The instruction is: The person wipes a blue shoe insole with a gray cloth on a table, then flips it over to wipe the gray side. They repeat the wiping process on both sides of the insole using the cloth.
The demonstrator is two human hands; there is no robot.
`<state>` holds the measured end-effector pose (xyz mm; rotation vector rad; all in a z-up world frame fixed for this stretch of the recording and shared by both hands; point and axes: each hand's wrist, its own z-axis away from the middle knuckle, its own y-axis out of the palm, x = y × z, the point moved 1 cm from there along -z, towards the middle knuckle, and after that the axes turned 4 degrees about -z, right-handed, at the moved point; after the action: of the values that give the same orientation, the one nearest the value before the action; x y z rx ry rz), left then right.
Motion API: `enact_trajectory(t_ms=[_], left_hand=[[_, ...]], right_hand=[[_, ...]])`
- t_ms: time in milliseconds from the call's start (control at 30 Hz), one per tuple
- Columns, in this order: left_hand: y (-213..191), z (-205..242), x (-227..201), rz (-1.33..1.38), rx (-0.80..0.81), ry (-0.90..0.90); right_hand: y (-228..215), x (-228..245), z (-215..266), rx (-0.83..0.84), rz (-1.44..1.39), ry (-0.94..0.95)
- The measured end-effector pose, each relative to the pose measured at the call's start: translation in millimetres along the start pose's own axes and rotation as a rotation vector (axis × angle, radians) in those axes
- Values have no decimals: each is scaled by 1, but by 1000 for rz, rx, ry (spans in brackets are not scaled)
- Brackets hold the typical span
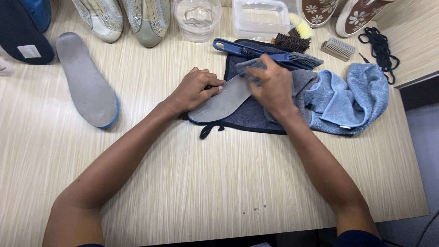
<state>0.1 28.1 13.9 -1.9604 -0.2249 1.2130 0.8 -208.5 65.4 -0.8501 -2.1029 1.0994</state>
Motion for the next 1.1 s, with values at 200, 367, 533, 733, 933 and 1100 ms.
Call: enact_trajectory(t_ms=[200,367,533,733,933,1100], left_hand=[[4,3,4,-22,3,5],[7,3,7,-70,6,44],[2,2,-3,-9,37,-1],[-2,7,-8,-61,33,-3],[1,7,-11,-64,-18,8],[2,8,-12,-105,-22,14]], right_hand=[[-6,-21,-2,12,50,102],[2,5,-3,59,121,22],[-3,-13,-5,13,6,123],[6,-4,-1,60,-78,4],[8,-9,1,15,93,43],[13,-47,-7,-50,-4,58]])
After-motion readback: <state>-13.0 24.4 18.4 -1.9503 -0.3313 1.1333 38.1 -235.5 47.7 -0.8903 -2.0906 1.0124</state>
